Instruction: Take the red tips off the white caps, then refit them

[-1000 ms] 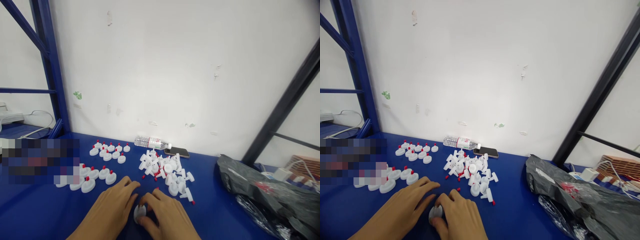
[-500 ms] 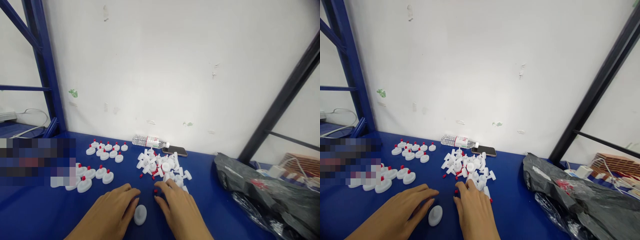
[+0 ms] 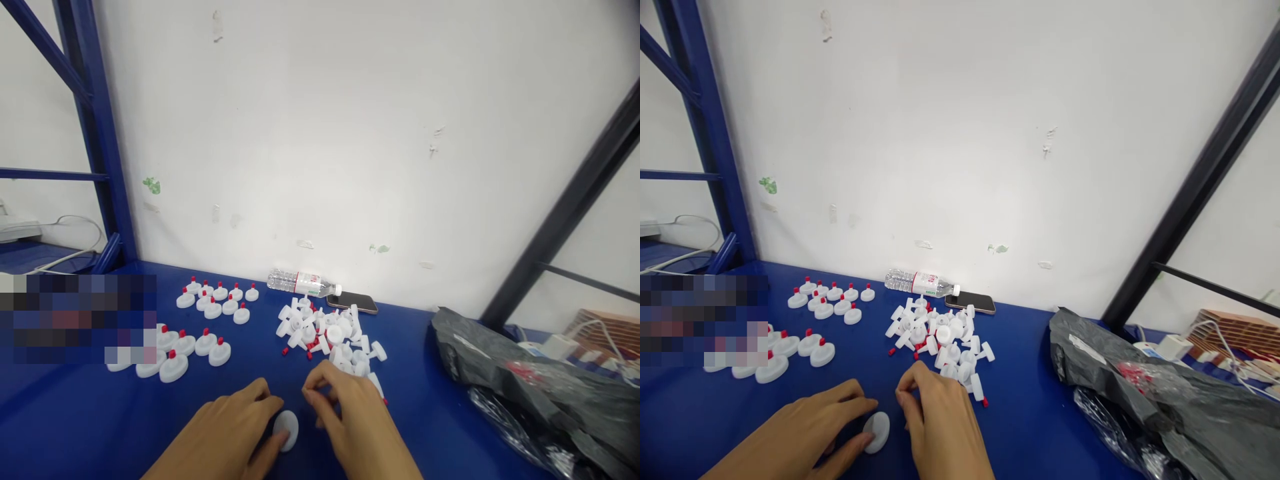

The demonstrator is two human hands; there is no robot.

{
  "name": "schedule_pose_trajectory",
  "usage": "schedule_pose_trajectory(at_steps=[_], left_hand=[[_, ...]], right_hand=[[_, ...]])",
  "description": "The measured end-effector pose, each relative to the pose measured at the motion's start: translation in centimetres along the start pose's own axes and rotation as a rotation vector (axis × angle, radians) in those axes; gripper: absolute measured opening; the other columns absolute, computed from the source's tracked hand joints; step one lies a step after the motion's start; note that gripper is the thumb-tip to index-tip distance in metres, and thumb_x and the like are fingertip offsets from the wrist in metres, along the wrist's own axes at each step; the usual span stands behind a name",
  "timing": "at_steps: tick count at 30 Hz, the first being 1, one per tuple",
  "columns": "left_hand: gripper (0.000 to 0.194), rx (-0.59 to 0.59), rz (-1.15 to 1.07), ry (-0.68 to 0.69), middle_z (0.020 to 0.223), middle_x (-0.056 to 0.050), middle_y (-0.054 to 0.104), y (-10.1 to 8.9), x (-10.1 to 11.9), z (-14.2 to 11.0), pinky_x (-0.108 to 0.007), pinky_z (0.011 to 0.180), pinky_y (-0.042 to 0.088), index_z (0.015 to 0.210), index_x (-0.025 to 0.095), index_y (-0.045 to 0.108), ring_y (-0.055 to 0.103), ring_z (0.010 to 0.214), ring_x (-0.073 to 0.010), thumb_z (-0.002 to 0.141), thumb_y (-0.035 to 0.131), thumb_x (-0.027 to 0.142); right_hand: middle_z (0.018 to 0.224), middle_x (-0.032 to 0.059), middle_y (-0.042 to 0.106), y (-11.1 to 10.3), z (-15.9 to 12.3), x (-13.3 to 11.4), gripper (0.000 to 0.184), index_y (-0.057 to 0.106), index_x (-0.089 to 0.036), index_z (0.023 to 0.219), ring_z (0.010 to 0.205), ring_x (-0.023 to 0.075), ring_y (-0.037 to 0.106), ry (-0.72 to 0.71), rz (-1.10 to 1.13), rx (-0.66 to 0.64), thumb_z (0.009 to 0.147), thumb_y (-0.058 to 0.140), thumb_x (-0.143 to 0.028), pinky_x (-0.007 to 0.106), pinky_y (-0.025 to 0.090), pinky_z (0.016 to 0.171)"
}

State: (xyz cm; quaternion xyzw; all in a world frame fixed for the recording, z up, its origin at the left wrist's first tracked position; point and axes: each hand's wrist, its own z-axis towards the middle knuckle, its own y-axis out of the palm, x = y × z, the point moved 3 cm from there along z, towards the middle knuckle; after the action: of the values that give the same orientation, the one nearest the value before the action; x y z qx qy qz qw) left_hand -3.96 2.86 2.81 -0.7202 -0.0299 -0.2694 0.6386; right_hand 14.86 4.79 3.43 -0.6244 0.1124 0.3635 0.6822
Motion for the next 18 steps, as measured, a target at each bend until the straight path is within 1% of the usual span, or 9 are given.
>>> schedule_pose_trajectory(at_steps=[2, 4, 7, 11, 13, 16, 18], left_hand=[[0.029, -0.034, 0.000, -0.015, 0.117, -0.006, 0.074, 0.1, -0.1, 0.3, -0.034, 0.088, 0.054, 0.112, 0.029, 0.079, 0.074, 0.100, -0.0251, 0.091, 0.058, 0.026], [0.033, -0.063, -0.002, -0.036, 0.118, -0.004, 0.073, 0.2, -0.1, 0.8, -0.035, 0.088, 0.051, 0.112, 0.030, 0.078, 0.073, 0.101, -0.0253, 0.086, 0.061, 0.020], [0.029, -0.057, -0.039, -0.062, 0.110, -0.003, 0.073, 0.2, -0.1, 1.7, -0.035, 0.086, 0.048, 0.107, 0.029, 0.079, 0.071, 0.102, -0.0249, 0.086, 0.062, 0.019], [0.017, -0.038, -0.069, -0.089, 0.098, 0.000, 0.072, 0.1, -0.3, 2.2, -0.031, 0.076, 0.042, 0.094, 0.026, 0.077, 0.069, 0.094, -0.0227, 0.082, 0.067, 0.021], [0.014, -0.025, -0.082, -0.087, 0.094, 0.001, 0.071, 0.1, -0.4, 2.3, -0.030, 0.072, 0.040, 0.090, 0.025, 0.075, 0.068, 0.088, -0.0208, 0.079, 0.067, 0.020], [0.013, -0.018, -0.100, -0.090, 0.092, 0.002, 0.070, 0.1, -0.5, 2.1, -0.029, 0.070, 0.039, 0.088, 0.025, 0.075, 0.067, 0.083, -0.0192, 0.078, 0.067, 0.021], [0.013, -0.026, -0.106, -0.098, 0.092, 0.002, 0.070, 0.0, -0.4, 2.1, -0.030, 0.070, 0.038, 0.087, 0.026, 0.075, 0.067, 0.082, -0.0192, 0.078, 0.067, 0.023]], right_hand=[[0.099, -0.0012, 0.079, -0.1, 0.0, -0.2, 0.023, 0.074, -0.029, 0.113, 0.079, 0.0172, 0.074, -0.025, 0.096, 0.042, 0.101, 0.058, -0.018, 0.023, 0.049, 0.065], [0.105, -0.0001, 0.078, -0.4, -0.1, -0.6, 0.028, 0.076, -0.031, 0.120, 0.082, 0.0168, 0.073, -0.066, 0.137, 0.084, 0.102, 0.057, -0.021, 0.023, 0.049, 0.066], [0.102, -0.0025, 0.079, -0.7, -0.2, -1.3, 0.025, 0.082, -0.033, 0.108, 0.083, 0.0154, 0.072, -0.102, 0.173, 0.070, 0.102, 0.060, -0.022, 0.022, 0.049, 0.067], [0.089, -0.0067, 0.081, -0.5, -0.1, -1.8, 0.020, 0.083, -0.032, 0.097, 0.078, 0.0148, 0.074, -0.015, 0.197, -0.026, 0.094, 0.071, -0.017, 0.022, 0.046, 0.065], [0.087, -0.0067, 0.082, -0.2, 0.0, -1.8, 0.021, 0.082, -0.031, 0.096, 0.080, 0.0160, 0.076, 0.001, 0.156, -0.054, 0.093, 0.071, -0.013, 0.022, 0.046, 0.066], [0.092, -0.0067, 0.083, 0.2, 0.1, -1.5, 0.026, 0.081, -0.032, 0.098, 0.088, 0.0180, 0.079, -0.003, 0.092, -0.057, 0.093, 0.069, -0.010, 0.023, 0.049, 0.075], [0.093, -0.0064, 0.084, 0.4, 0.1, -1.4, 0.025, 0.081, -0.033, 0.098, 0.090, 0.0191, 0.079, -0.003, 0.079, -0.055, 0.094, 0.068, -0.011, 0.023, 0.050, 0.078]])
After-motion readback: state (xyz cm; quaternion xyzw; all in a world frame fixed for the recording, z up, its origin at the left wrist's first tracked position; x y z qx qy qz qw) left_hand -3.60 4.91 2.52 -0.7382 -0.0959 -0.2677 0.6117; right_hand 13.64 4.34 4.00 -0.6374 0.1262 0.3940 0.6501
